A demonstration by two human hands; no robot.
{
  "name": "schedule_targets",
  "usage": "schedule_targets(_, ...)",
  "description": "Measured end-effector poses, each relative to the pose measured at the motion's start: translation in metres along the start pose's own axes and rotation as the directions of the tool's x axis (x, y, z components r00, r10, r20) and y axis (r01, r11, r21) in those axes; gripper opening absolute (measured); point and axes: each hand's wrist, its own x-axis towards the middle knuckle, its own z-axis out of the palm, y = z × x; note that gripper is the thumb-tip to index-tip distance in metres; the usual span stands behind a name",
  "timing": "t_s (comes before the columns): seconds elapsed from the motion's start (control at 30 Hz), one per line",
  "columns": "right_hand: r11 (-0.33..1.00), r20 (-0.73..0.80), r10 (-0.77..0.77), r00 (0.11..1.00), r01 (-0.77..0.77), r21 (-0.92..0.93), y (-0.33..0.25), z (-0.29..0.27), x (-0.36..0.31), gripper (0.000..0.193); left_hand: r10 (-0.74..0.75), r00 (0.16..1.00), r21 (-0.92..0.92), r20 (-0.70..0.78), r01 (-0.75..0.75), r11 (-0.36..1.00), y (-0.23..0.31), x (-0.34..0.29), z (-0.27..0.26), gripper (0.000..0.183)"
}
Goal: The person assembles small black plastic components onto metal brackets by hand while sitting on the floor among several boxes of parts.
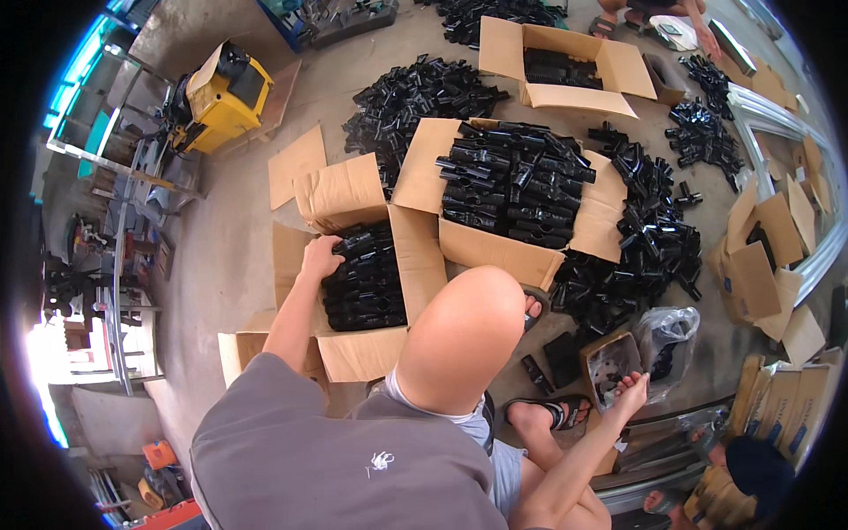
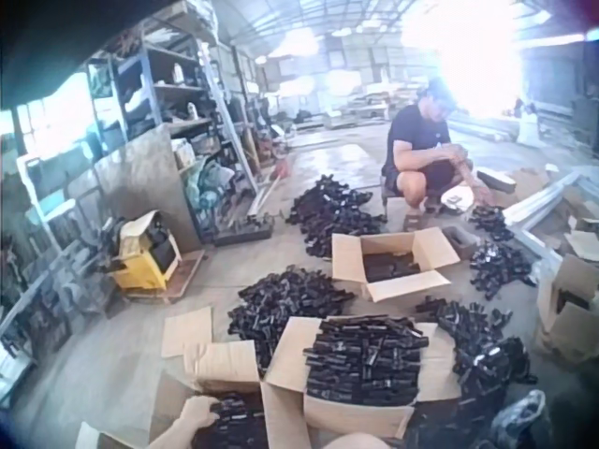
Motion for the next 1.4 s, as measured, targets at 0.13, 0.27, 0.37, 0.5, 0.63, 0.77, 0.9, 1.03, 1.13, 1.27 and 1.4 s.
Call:
schedule_targets(0.13, 0.996, 0.075, -0.029, 0.997, 0.035, -0.085, -0.004, 0.015, -0.016, 0.045, 0.199, 0.979, -0.066, 0.036, -0.196, 0.978, -0.002, 0.029, 0.021, 0.070)
schedule_targets(0.27, 0.998, 0.009, -0.037, 0.999, 0.038, -0.057, 0.002, 0.001, -0.029, 0.045, 0.133, 0.991, -0.105, -0.020, -0.135, 0.985, 0.019, 0.078, -0.004, 0.054)
schedule_targets(0.37, 1.000, -0.001, -0.020, 1.000, 0.020, -0.015, 0.029, -0.011, -0.013, 0.038, 0.089, 0.982, -0.262, -0.167, -0.131, 0.956, 0.057, 0.084, -0.057, 0.030)
schedule_targets(0.5, 0.974, 0.042, -0.179, 0.983, 0.183, -0.133, 0.009, 0.028, -0.043, 0.035, 0.216, 0.925, -0.476, -0.312, -0.349, 0.807, 0.114, 0.056, -0.091, 0.023)
schedule_targets(0.63, 0.713, 0.315, -0.179, 0.932, 0.344, -0.611, 0.011, 0.053, -0.072, 0.034, 0.316, 0.877, -0.660, -0.362, -0.481, 0.578, 0.239, -0.008, -0.134, 0.018)
schedule_targets(0.77, 0.150, 0.629, -0.087, 0.772, 0.635, -0.758, 0.061, 0.070, -0.122, 0.028, 0.589, 0.677, -0.580, -0.440, -0.716, 0.389, 0.348, -0.087, -0.174, 0.012)
schedule_targets(0.9, -0.142, 0.752, -0.245, 0.612, 0.744, -0.652, 0.121, 0.073, -0.140, 0.024, 0.796, 0.352, -0.531, -0.492, -0.846, 0.045, 0.414, -0.133, -0.190, 0.019)
schedule_targets(1.03, -0.300, 0.771, -0.365, 0.521, 0.718, -0.628, 0.155, 0.065, -0.118, 0.022, 0.866, 0.117, -0.413, -0.486, -0.904, -0.110, 0.462, -0.161, -0.190, 0.019)
schedule_targets(1.13, -0.307, 0.806, -0.375, 0.459, 0.759, -0.575, 0.144, 0.067, -0.112, 0.022, 0.888, 0.087, -0.396, -0.451, -0.911, -0.112, 0.481, -0.166, -0.173, 0.017)
schedule_targets(1.27, -0.248, 0.810, -0.295, 0.506, 0.778, -0.577, 0.121, 0.066, -0.121, 0.022, 0.944, 0.120, -0.538, -0.307, -0.840, -0.068, 0.500, -0.159, -0.137, 0.016)
schedule_targets(1.4, -0.289, 0.810, -0.216, 0.546, 0.756, -0.587, 0.132, 0.070, -0.113, 0.042, 0.970, 0.141, -0.533, -0.196, -0.846, 0.015, 0.504, -0.151, -0.113, 0.017)
